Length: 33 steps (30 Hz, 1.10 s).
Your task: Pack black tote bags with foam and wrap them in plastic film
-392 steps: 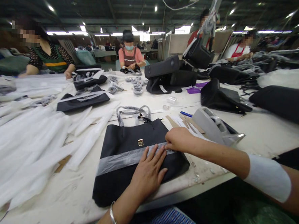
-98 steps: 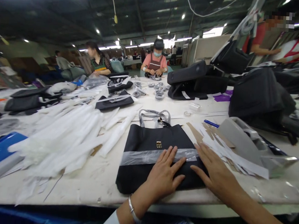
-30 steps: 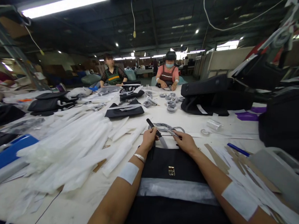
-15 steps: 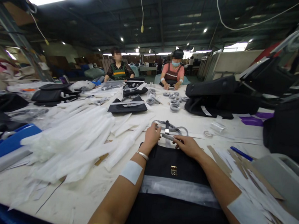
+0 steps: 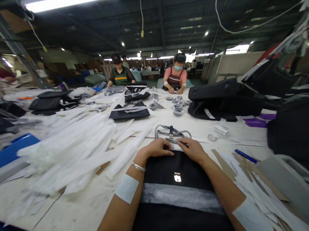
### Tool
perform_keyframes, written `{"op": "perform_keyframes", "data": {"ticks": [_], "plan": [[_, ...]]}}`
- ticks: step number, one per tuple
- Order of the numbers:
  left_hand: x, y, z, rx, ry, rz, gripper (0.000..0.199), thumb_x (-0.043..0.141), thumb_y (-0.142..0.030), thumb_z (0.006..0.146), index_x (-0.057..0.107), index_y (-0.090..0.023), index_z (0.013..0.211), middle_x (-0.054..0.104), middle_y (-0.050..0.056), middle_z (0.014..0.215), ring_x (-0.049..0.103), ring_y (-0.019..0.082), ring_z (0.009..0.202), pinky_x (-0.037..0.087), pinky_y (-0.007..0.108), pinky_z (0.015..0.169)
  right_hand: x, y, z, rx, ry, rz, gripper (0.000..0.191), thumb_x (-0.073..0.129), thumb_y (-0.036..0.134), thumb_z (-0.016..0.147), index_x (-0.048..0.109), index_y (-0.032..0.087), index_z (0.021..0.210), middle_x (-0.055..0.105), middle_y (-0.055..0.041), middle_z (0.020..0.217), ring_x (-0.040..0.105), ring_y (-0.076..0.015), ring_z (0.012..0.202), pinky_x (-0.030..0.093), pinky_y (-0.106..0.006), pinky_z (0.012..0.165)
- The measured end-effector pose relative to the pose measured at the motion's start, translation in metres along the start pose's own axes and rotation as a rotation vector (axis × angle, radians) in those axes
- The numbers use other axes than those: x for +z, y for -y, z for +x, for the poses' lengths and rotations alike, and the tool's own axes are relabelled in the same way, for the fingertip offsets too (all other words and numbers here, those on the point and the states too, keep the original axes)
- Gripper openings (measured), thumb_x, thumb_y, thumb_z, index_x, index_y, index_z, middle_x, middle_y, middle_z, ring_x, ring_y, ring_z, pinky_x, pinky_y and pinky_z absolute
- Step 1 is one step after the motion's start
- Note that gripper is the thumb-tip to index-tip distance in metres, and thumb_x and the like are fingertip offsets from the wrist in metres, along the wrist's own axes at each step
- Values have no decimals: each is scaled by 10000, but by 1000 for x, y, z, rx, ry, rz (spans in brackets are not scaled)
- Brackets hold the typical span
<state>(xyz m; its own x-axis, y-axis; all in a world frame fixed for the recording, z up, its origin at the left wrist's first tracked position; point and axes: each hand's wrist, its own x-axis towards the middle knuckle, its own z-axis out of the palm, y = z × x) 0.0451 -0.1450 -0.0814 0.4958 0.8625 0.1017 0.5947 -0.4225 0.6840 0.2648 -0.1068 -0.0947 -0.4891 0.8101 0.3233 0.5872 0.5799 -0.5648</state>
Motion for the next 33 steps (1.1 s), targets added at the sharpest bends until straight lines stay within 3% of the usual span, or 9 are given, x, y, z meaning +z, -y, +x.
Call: {"op": "perform_keyframes", "data": {"ticks": [4,9,12,14,17,20,22,29,33], "plan": [[-6,-7,-2,84,-50,-125,244,708,-409,806,717,-175,877,698,9,824,615,165,781,447,240,725,-2,4,0,-39,73,103,293,500,369,904,739,253,1027,739,-39,1104,653,-246,1042,481,-402,946],[-9,-11,-1,149,-160,-35,205,746,-379,789,717,-179,826,685,40,904,615,183,881,456,268,829,-3,10,-1,4,208,162,506,411,576,922,697,203,735,707,-12,753,638,-205,763,477,-313,721],[-10,-10,-1,176,-67,-42,190,715,-374,818,719,-187,849,697,46,987,625,189,935,461,270,858,1,8,-2,73,329,157,601,401,672,885,661,194,628,646,3,616,604,-185,650,451,-286,616],[-8,-9,-1,103,4,-29,220,661,-390,856,710,-178,888,710,34,912,641,178,840,476,248,756,4,4,-2,143,322,96,635,380,674,892,656,195,580,637,-8,577,608,-190,626,458,-292,601],[1,-7,2,-50,27,157,246,592,-393,899,697,-172,925,712,30,823,642,175,743,456,234,643,8,-3,0,184,203,8,525,381,545,940,737,208,752,724,-31,740,661,-209,754,499,-316,723],[13,-4,7,-125,60,305,194,606,-341,890,706,-193,966,732,50,902,663,202,807,470,254,688,11,-9,8,192,129,-40,345,451,373,930,719,216,1081,740,-54,1061,671,-205,896,497,-335,857],[19,-3,9,-143,65,340,176,631,-316,867,712,-201,972,735,62,941,667,228,853,485,283,739,14,-10,20,215,127,-88,332,511,308,896,695,202,1151,720,-75,1144,669,-207,922,488,-341,893],[23,-5,9,-157,63,396,157,649,-305,852,703,-220,973,734,51,997,666,237,938,498,309,828,40,-5,72,401,184,-185,295,664,393,792,745,144,929,731,-150,1035,653,-309,1018,492,-369,853],[24,-6,9,-134,82,384,164,675,-286,821,711,-228,970,736,42,1013,667,237,950,497,306,830,54,-4,81,457,174,-95,184,764,291,664,727,154,782,739,-120,868,670,-292,907,500,-344,767]]}}
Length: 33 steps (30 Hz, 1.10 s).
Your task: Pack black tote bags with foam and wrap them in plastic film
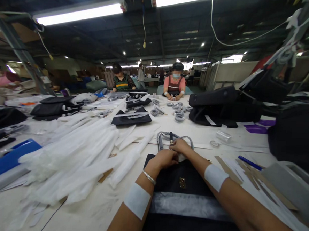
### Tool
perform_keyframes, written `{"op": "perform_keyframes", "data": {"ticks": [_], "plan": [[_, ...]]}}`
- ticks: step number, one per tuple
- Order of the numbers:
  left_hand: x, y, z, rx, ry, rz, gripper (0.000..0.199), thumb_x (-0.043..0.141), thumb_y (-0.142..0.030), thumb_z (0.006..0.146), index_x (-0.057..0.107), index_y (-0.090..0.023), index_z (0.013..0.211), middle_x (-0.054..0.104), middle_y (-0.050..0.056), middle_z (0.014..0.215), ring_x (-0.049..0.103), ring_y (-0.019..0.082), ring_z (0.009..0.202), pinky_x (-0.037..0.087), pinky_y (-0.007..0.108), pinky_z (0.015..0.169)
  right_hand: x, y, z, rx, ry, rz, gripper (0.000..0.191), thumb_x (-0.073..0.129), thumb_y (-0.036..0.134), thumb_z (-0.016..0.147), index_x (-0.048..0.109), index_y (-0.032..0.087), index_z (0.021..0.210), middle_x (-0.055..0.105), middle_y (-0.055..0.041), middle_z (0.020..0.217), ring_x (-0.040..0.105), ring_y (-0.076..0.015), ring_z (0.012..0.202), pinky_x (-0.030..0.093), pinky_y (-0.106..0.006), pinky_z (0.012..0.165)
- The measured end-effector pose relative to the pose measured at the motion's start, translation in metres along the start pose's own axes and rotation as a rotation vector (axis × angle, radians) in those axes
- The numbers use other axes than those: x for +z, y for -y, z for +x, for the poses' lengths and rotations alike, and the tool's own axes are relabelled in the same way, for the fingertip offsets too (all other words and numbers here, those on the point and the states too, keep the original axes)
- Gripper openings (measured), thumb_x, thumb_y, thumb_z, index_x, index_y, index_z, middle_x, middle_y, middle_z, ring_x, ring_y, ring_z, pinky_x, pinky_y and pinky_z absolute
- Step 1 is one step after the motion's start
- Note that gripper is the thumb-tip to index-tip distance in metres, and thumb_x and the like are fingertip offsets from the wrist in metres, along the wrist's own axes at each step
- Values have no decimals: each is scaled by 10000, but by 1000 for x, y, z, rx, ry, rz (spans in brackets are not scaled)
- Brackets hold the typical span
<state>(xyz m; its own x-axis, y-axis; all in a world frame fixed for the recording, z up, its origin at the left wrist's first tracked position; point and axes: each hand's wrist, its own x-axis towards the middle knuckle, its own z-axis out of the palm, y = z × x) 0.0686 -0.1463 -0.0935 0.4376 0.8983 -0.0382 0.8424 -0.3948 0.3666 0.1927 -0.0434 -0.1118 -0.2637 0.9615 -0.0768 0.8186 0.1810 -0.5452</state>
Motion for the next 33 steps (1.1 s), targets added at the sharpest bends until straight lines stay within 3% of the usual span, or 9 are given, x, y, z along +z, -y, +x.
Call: {"op": "perform_keyframes", "data": {"ticks": [3,6,10,13,18,22,27,33], "plan": [[-2,1,-2,-2,3,-17,161,679,-256,798,725,-225,949,737,49,1003,662,246,950,492,318,833,-2,-2,-2,-26,5,161,128,751,249,666,707,172,759,717,-50,737,657,-210,766,488,-277,660],[-6,6,-4,-8,26,-80,156,689,-250,778,739,-225,924,747,32,944,666,216,884,490,291,805,-17,-7,-14,-80,-6,342,222,697,346,741,692,171,879,714,-30,773,634,-164,720,474,-248,599],[-8,22,-5,6,94,-243,162,702,-243,758,748,-202,908,754,6,849,667,161,771,485,234,730,-43,-10,-48,-187,22,521,373,688,463,757,656,175,992,726,-37,889,647,-155,807,505,-257,692],[-7,35,-4,-5,127,-369,159,670,-253,782,739,-171,899,750,16,799,674,156,745,494,231,713,-54,-10,-85,-323,99,622,420,749,439,712,665,184,1035,735,-48,970,667,-190,906,520,-304,806],[-1,42,-2,-70,116,-562,190,530,-260,886,665,-127,905,753,69,839,704,153,738,532,239,692,-58,-17,-146,-495,258,427,270,712,382,782,758,224,997,754,-40,1020,683,-237,980,503,-375,946],[1,39,-2,-107,100,-638,178,527,-274,901,622,-125,911,751,85,810,713,158,713,550,254,679,-55,-31,-167,-646,335,336,193,689,341,830,777,266,984,745,-26,1085,666,-224,1060,491,-351,984],[1,37,-2,-113,85,-642,198,567,-311,888,636,-125,887,744,73,739,700,159,669,543,254,655,-46,-43,-170,-729,297,290,174,627,317,893,781,283,968,720,-33,1153,672,-190,1048,513,-307,948],[2,37,0,-96,60,-594,201,579,-306,878,658,-122,901,740,66,738,682,145,653,520,231,639,-38,-48,-169,-755,107,129,237,534,253,945,769,269,965,708,-38,1113,671,-172,994,504,-285,913]]}}
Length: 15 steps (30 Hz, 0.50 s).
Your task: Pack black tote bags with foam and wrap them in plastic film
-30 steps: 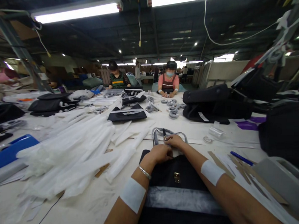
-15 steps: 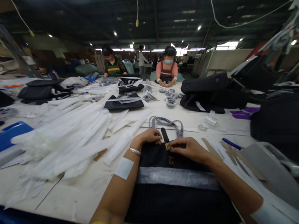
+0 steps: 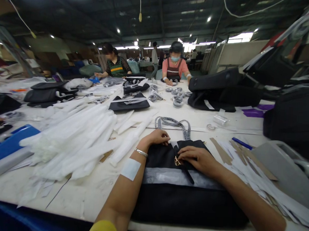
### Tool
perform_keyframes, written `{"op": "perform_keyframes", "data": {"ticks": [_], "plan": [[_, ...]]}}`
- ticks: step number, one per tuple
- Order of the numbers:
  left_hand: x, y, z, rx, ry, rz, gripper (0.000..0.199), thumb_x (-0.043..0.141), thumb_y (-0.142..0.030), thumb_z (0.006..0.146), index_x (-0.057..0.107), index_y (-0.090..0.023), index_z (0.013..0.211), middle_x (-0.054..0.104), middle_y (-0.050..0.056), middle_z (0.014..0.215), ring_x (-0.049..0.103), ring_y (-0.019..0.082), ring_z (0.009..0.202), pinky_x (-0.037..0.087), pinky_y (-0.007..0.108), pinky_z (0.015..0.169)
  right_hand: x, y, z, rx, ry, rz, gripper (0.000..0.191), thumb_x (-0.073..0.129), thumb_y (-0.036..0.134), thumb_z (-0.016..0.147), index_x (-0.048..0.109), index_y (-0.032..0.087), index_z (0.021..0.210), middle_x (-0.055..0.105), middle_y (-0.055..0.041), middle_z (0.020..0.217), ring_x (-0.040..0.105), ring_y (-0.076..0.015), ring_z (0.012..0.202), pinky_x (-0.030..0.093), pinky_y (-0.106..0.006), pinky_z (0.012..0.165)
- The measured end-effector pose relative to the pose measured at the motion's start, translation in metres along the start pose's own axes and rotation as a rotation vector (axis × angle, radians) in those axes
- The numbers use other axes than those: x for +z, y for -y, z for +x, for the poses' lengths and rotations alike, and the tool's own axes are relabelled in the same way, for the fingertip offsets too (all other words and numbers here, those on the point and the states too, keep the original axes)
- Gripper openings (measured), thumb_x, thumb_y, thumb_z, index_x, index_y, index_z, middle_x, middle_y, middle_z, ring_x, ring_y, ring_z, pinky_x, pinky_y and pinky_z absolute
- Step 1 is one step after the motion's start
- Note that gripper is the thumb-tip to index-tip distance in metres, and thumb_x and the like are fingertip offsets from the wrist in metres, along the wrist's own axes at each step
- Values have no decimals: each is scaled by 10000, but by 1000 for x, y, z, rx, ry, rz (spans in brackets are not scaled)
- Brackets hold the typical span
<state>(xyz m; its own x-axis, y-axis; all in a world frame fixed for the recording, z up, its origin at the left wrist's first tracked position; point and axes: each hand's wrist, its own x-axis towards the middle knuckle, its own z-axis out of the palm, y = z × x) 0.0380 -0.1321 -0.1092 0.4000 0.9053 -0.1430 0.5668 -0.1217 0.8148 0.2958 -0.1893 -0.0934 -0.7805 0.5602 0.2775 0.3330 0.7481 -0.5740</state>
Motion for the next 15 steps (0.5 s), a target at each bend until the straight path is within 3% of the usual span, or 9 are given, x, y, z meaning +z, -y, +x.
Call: {"op": "perform_keyframes", "data": {"ticks": [10,15], "plan": [[3,-12,-4,20,-30,191,242,585,-318,857,686,-127,968,733,52,735,676,160,671,493,233,634,7,20,1,70,22,-27,253,561,334,938,726,256,1112,671,-57,1233,602,-213,1162,459,-344,1035],[4,-37,-7,-1,-38,367,210,561,-219,867,698,-129,998,736,58,769,678,176,724,492,255,712,1,27,-16,95,41,-67,313,537,338,948,676,249,1214,623,-65,1326,555,-227,1241,424,-365,1080]]}}
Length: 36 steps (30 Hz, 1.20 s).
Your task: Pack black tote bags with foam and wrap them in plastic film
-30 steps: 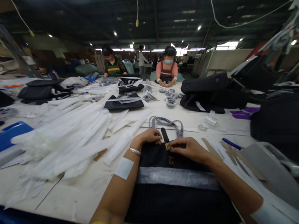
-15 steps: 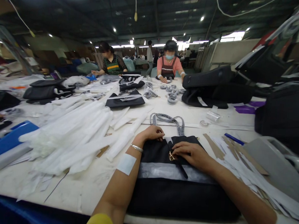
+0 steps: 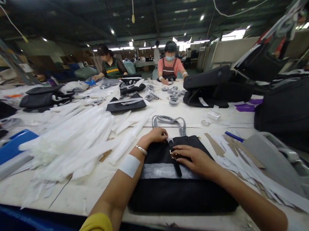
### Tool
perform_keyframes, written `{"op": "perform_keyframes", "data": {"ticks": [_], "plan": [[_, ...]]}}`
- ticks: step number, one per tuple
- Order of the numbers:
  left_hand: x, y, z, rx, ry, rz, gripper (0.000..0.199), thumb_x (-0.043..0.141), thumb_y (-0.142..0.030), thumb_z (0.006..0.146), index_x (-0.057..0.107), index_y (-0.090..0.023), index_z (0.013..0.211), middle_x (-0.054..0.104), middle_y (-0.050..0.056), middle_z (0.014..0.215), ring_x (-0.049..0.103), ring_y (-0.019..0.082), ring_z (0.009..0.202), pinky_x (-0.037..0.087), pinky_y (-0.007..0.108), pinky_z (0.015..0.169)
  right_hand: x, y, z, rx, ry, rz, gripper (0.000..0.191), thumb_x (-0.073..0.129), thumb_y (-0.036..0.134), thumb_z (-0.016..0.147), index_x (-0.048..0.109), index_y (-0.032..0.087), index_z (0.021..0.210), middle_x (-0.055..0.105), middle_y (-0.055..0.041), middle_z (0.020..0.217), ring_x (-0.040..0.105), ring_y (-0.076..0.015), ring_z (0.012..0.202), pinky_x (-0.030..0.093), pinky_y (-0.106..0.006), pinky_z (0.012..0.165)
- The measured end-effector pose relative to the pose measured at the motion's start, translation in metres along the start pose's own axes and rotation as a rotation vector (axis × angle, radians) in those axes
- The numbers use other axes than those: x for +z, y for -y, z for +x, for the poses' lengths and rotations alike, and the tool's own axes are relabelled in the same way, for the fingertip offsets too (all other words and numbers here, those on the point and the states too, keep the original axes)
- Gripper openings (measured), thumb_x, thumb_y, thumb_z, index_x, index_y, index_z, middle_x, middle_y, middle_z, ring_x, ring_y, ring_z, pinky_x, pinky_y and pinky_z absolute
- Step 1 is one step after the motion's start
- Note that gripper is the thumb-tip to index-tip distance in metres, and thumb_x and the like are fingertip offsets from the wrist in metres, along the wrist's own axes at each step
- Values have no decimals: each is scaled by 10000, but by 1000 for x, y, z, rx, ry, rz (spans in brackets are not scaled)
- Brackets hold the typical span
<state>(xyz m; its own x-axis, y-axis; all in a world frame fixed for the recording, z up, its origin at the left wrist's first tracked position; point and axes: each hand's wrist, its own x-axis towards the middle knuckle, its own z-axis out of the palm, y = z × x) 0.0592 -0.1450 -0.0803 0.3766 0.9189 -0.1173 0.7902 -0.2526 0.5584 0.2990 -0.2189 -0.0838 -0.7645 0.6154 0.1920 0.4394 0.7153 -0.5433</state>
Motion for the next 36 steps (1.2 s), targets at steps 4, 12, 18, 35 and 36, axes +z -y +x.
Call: {"op": "perform_keyframes", "data": {"ticks": [4,12,18,35,36], "plan": [[-10,-33,-34,-3,-42,124,284,610,-242,854,663,-157,1119,739,90,968,671,230,877,475,303,811,-5,6,-31,68,-19,-128,341,533,332,945,643,218,1247,654,-97,1258,581,-259,1176,452,-413,1038],[25,-74,-132,57,-12,377,256,617,-442,887,659,-218,1004,680,48,993,642,225,915,467,295,777,-16,18,-38,119,45,-339,239,673,302,839,687,206,1057,668,-106,1011,598,-275,945,485,-392,819],[34,-65,-139,7,1,310,387,696,-518,809,632,-231,1061,685,27,977,638,224,883,448,287,732,-31,25,-26,181,184,-220,177,719,280,781,653,220,934,652,-62,946,601,-251,916,444,-328,755],[34,-87,-152,101,120,325,494,776,-557,701,629,-257,1064,696,38,1021,652,270,963,433,292,721,-37,39,-37,108,290,-117,228,736,380,741,663,210,875,671,-70,973,611,-270,953,445,-326,780],[32,-88,-154,92,133,315,468,778,-544,705,631,-257,1044,700,34,1001,656,266,947,430,287,707,-39,40,-38,119,294,-85,228,734,378,739,658,211,876,676,-63,958,618,-261,925,447,-319,762]]}}
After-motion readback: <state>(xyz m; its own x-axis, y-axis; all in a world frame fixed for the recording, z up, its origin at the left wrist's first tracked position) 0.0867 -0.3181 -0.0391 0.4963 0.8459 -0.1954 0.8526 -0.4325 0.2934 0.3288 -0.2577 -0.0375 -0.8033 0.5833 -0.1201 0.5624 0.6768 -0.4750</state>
